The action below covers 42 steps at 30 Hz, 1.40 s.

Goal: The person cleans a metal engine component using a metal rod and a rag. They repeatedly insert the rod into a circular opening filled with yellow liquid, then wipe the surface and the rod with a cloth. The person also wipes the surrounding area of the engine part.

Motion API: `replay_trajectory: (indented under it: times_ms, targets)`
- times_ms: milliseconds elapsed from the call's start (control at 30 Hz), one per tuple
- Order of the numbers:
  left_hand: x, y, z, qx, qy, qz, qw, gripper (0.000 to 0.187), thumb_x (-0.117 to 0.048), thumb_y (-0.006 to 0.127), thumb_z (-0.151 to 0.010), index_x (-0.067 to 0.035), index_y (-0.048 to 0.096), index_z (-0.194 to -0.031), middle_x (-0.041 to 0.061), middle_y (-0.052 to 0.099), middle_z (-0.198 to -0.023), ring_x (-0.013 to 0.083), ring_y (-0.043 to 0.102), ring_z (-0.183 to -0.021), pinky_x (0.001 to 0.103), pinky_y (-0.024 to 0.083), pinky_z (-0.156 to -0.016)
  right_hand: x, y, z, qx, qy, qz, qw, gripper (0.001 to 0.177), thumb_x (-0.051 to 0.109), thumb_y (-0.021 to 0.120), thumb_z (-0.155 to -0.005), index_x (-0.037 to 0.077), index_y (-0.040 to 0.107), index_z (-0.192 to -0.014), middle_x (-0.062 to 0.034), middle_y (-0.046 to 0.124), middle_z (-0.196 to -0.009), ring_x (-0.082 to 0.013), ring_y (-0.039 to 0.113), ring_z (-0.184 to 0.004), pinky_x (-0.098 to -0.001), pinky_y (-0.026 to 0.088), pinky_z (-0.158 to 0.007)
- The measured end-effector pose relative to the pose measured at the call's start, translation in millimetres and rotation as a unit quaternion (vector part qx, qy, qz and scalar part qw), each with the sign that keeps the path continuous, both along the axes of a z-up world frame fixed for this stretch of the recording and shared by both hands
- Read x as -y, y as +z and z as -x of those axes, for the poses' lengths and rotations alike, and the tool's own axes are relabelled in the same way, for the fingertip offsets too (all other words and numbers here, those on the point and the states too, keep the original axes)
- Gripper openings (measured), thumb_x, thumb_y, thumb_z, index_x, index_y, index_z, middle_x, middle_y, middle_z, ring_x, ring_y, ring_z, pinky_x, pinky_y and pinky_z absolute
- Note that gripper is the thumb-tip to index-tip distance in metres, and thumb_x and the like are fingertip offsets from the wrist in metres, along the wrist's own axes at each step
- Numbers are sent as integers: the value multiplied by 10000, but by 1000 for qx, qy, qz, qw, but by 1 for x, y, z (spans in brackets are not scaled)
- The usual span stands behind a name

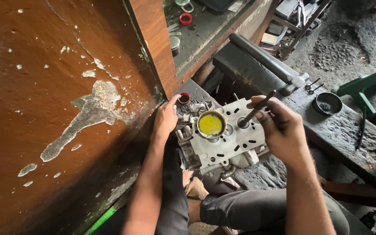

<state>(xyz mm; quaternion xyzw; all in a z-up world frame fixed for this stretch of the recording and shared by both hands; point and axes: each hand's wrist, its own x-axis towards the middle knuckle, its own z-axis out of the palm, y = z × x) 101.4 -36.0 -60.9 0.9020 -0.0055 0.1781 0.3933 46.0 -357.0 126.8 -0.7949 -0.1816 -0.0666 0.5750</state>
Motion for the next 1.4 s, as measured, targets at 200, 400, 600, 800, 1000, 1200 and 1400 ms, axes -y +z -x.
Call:
replay_trajectory:
  times_ms: [200, 400, 600, 800, 1000, 1200, 1400]
  targets:
    - [11, -25, -21, -72, 36, -63, 995, 428, -61, 592, -940, -186, 600, -1350, 266, 674, -1081, 459, 628, -1050, 515, 500, -914, -1, 3, 1, 41, -52, -6, 998, 453, -85, 806, -882, -20, 598, -1280, -108, 628, -999, -123, 586, -957, -271, 522, -890]
    - [15, -34, -26, -89, 57, -73, 992, 418, -61, 568, -956, -189, 622, -1350, 252, 668, -1082, 441, 635, -1044, 502, 515, -923, 0, 6, 2, 32, -53, 32, 998, 534, -138, 744, -863, -18, 549, -1346, -92, 689, -1011, -143, 664, -985, -264, 522, -906]
    - [19, -28, -25, -107, 68, -80, 989, 493, 6, 510, -912, -202, 652, -1336, 252, 660, -1067, 444, 635, -1026, 500, 516, -902, -2, 15, 7, -21, -31, -28, 999, 637, -188, 610, -843, 1, 473, -1436, -75, 685, -1049, -128, 672, -1053, -272, 556, -919]
    - [18, -28, -24, -106, 66, -92, 988, 482, -4, 527, -903, -193, 660, -1326, 253, 663, -1056, 437, 643, -1024, 491, 523, -907, -4, 16, 9, -21, -24, -22, 999, 641, -191, 600, -855, 15, 468, -1447, -77, 704, -1075, -125, 666, -1065, -268, 536, -934]
    - [16, -40, -26, -87, 63, -83, 991, 428, -27, 547, -925, -157, 655, -1319, 259, 666, -1061, 452, 633, -1031, 512, 513, -893, -2, 15, 8, -7, -49, 4, 999, 567, -157, 649, -880, 14, 497, -1399, -48, 727, -1090, -118, 677, -1080, -263, 528, -961]
    - [18, -1, -15, -33, 26, -42, 998, 482, -11, 546, -909, -122, 608, -1375, 289, 656, -1097, 467, 637, -1027, 508, 514, -903, -6, 17, 7, -10, -35, -10, 999, 633, -169, 571, -847, 37, 488, -1440, -26, 692, -1078, -112, 676, -1084, -271, 545, -940]
    - [52, 120, 40, 36, 62, -52, 996, 596, 9, 500, -878, -119, 559, -1457, 235, 557, -1232, 422, 550, -1173, 525, 436, -1030, -1, 14, 9, 2, -59, 8, 998, 625, -130, 679, -870, 42, 496, -1443, -43, 709, -993, -122, 701, -1031, -264, 536, -937]
